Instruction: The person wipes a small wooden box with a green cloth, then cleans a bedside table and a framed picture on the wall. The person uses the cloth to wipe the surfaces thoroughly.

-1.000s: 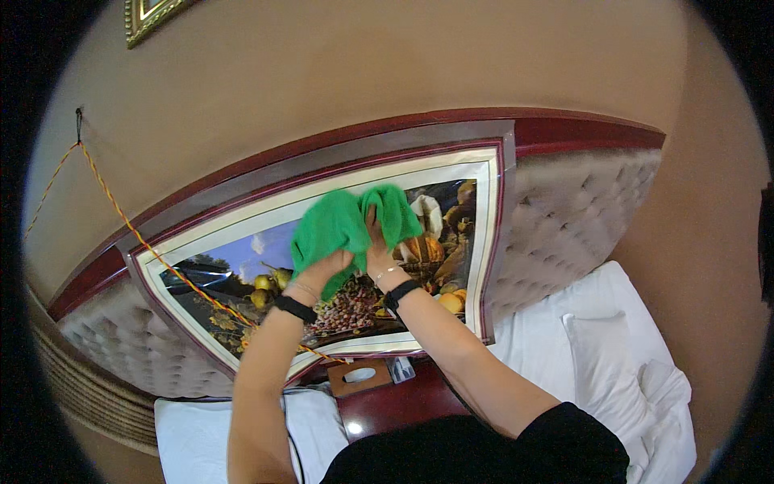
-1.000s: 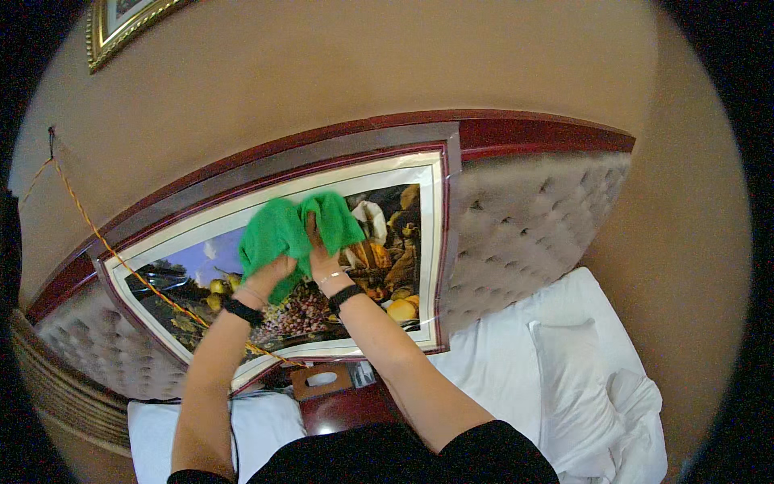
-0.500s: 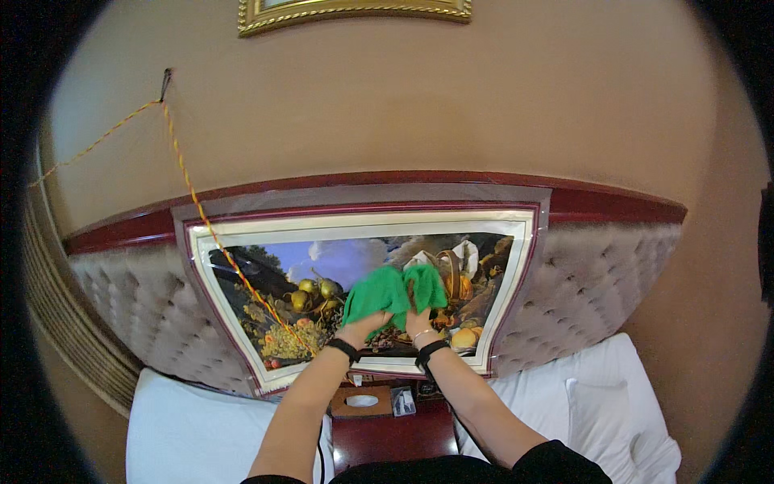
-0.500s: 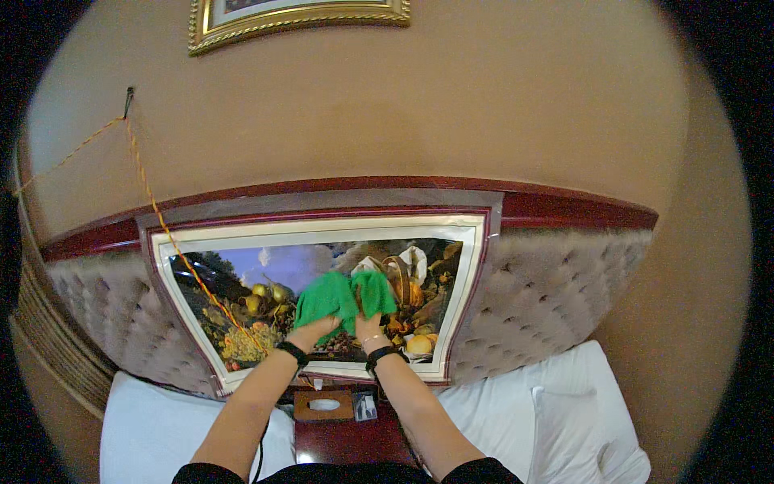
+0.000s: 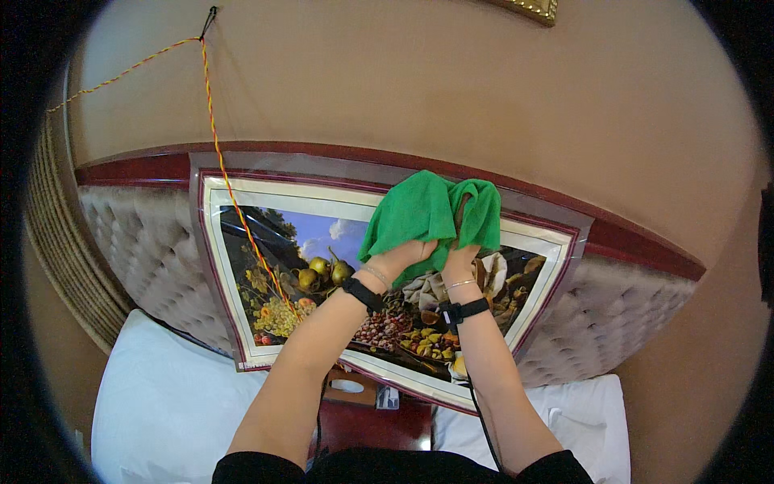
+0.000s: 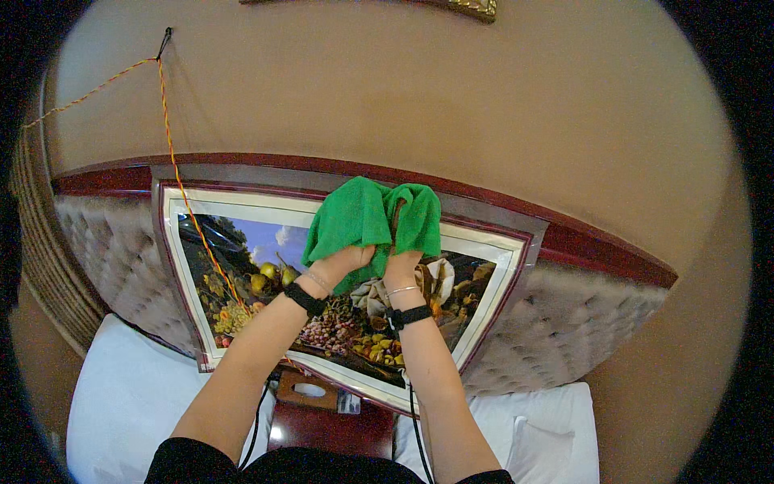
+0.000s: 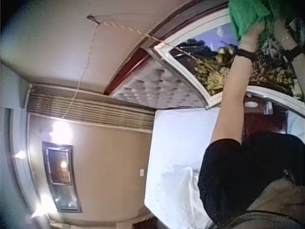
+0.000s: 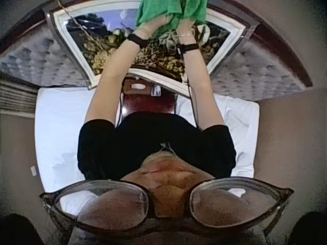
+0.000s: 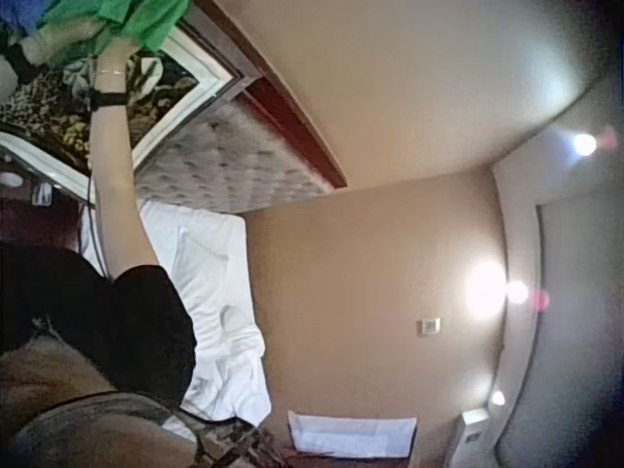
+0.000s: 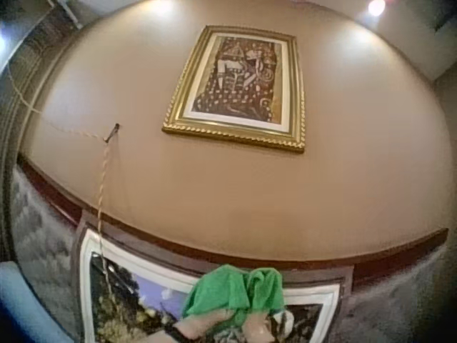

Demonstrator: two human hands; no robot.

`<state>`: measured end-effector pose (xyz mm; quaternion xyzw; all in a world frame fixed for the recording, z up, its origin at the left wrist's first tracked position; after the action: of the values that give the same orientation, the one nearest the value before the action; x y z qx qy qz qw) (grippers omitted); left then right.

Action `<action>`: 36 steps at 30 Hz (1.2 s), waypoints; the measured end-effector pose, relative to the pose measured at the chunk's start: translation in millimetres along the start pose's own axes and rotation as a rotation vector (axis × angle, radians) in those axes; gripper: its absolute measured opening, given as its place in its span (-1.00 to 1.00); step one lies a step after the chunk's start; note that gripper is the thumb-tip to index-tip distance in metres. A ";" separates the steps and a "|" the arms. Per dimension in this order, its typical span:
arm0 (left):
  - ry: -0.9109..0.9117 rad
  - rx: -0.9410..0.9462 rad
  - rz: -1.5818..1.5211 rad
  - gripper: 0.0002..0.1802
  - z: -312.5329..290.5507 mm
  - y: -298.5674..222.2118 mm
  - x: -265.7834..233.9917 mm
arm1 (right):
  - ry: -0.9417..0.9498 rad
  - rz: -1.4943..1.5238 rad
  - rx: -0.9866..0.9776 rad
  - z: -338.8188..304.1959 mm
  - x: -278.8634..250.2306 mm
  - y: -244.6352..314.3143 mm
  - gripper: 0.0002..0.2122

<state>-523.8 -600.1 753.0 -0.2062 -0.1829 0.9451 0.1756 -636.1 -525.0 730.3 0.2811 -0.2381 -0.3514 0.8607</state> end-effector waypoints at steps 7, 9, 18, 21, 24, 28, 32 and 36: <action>-0.029 0.071 0.310 -0.60 -42.4 -3.9 3.7 | 0.160 0.097 0.204 -47.5 -15.7 -85.6 -0.58; 0.045 0.047 0.414 -0.57 -49.2 0.4 9.7 | 0.202 -0.194 0.114 -54.1 -19.9 -94.1 -0.57; 0.177 -0.008 0.401 -0.54 -92.5 31.1 32.5 | 0.120 -0.185 0.279 -111.5 -47.9 -142.8 -0.59; 0.252 -0.067 0.404 -0.54 -117.1 45.9 38.1 | 0.116 -0.269 0.346 -129.9 -51.3 -150.0 -0.60; 0.327 -0.137 0.396 -0.53 -138.3 57.8 43.9 | 0.119 -0.340 0.412 -145.3 -49.9 -159.0 -0.60; 0.419 -0.228 0.391 -0.52 -163.7 69.2 47.7 | 0.127 -0.392 0.485 -160.9 -49.2 -168.3 -0.60; 0.503 -0.321 0.374 -0.50 -185.8 72.6 52.4 | 0.135 -0.413 0.562 -186.4 -54.9 -169.9 -0.60; 0.581 -0.430 0.343 -0.49 -193.2 77.9 56.9 | 0.134 -0.392 0.593 -196.7 -54.7 -167.3 -0.61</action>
<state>-504.7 -592.0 538.0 -0.5244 -0.2823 0.8032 0.0126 -630.4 -521.8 466.4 0.5814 -0.2144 -0.4060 0.6717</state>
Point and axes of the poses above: each hand's wrist, its own z-axis towards the middle knuckle, its own x-axis out of the palm, y = z × x, the point moved 9 cm from there along z, towards the middle knuckle, and after that the axes turned 7 degrees about z, right-handed, at the moved point
